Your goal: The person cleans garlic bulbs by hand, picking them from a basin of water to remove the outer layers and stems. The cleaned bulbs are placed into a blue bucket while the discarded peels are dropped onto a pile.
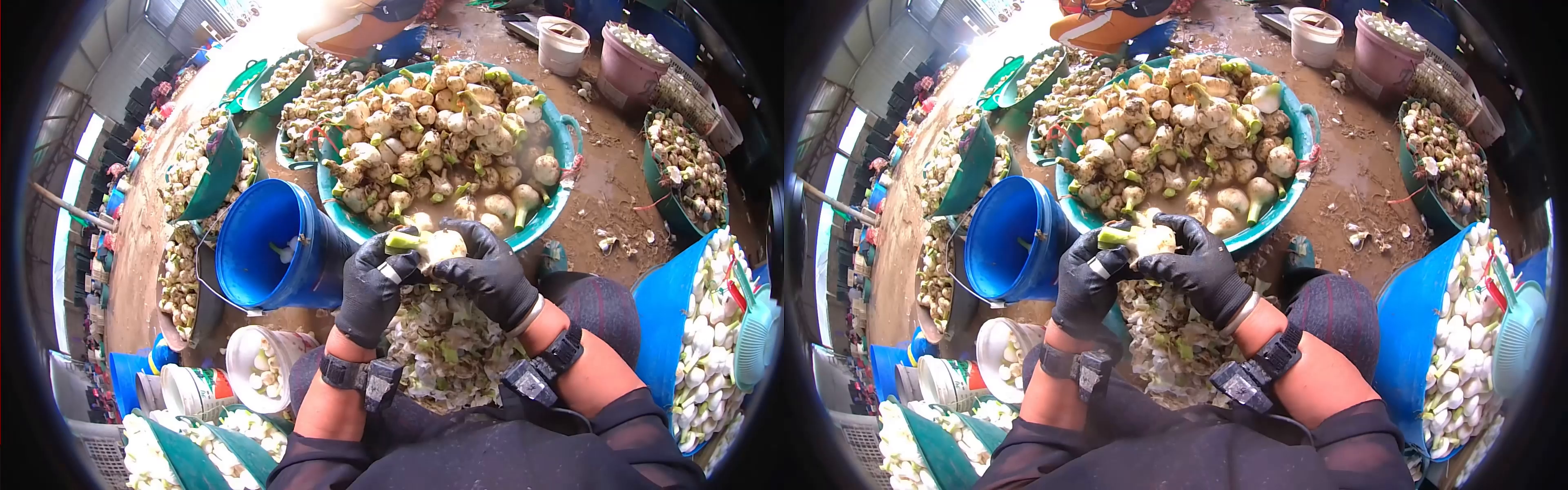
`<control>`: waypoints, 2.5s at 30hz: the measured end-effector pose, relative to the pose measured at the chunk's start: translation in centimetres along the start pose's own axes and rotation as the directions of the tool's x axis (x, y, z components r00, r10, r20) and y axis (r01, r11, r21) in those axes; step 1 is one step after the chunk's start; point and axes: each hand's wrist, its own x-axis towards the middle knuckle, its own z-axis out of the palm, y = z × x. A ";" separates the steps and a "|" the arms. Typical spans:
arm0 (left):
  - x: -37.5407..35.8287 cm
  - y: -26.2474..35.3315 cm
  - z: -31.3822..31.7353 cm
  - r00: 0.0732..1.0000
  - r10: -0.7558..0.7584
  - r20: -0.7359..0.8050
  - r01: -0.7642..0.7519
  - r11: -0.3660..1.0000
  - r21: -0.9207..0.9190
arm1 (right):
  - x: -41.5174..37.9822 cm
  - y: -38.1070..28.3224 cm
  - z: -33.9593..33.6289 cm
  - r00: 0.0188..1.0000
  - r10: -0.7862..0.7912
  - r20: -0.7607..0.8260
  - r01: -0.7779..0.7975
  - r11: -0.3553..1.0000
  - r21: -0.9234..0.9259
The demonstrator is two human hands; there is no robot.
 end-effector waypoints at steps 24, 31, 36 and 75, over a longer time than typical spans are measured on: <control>-1.3 0.4 0.1 0.988 -0.078 0.134 0.025 0.933 0.359 | 0.0 -0.7 -0.9 0.912 0.400 0.097 -0.410 0.865 0.288; -0.1 -0.4 -3.6 0.999 -0.034 -0.011 0.035 0.992 0.123 | -1.8 -1.4 -0.4 0.737 -0.292 0.609 0.658 0.111 -0.744; -0.1 0.3 -4.8 0.999 -0.036 -0.016 0.032 0.977 -0.209 | -2.5 2.1 -1.3 0.837 0.480 0.264 0.327 -0.052 -0.944; 12.0 -0.9 -3.0 0.933 -0.335 0.133 -0.018 0.324 0.946 | -0.8 -4.0 -3.6 0.960 -0.262 -0.097 0.068 0.554 -0.830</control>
